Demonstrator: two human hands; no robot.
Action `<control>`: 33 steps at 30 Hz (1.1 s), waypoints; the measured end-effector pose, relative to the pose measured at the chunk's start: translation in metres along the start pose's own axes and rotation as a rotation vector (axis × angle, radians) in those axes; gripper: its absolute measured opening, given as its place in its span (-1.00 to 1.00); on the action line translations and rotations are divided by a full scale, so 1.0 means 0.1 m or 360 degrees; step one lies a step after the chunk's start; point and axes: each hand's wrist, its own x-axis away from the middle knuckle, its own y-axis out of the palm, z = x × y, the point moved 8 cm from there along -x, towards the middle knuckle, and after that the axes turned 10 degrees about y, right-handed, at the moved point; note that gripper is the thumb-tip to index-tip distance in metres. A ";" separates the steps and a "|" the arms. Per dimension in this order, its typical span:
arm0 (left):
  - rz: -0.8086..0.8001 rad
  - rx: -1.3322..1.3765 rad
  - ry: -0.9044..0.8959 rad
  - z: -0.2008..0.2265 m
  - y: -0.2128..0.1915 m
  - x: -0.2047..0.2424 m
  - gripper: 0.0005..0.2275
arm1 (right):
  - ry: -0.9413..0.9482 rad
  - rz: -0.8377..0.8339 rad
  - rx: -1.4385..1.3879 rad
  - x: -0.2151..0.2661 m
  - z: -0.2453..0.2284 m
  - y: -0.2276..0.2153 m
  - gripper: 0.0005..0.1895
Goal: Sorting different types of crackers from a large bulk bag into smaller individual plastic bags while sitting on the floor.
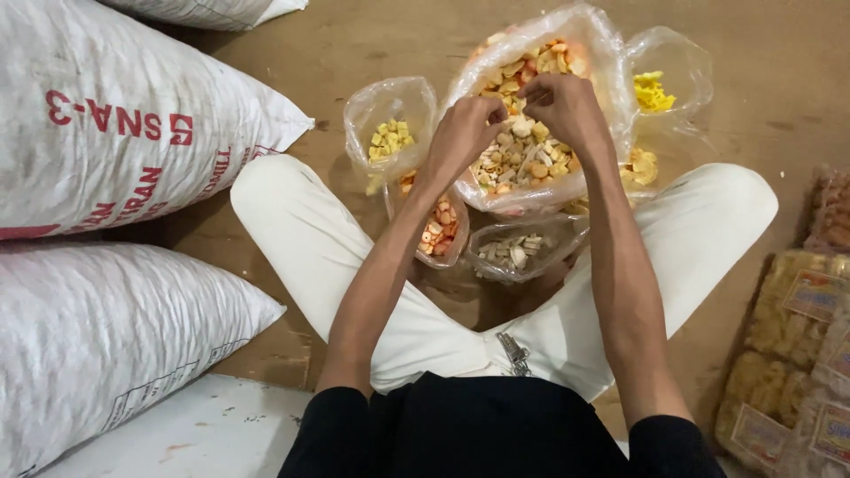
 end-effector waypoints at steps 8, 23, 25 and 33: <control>0.0060 -0.0055 0.0089 0.06 -0.19 -0.02 -0.91 | -0.0004 0.0083 0.0343 0.14 -0.16 -0.15 -0.89; -0.0068 -0.0066 0.0347 0.63 0.42 -0.37 -0.86 | -0.0013 0.0449 0.0460 0.59 0.14 -0.94 -0.93; -0.0082 -0.0073 0.0372 0.75 0.49 -0.44 -0.87 | 0.0003 0.0490 0.0468 0.65 0.23 -1.04 -0.94; -0.0058 -0.0206 0.0462 1.08 0.99 -0.80 -0.91 | 0.0127 0.0741 0.0557 0.88 0.71 -1.43 -0.94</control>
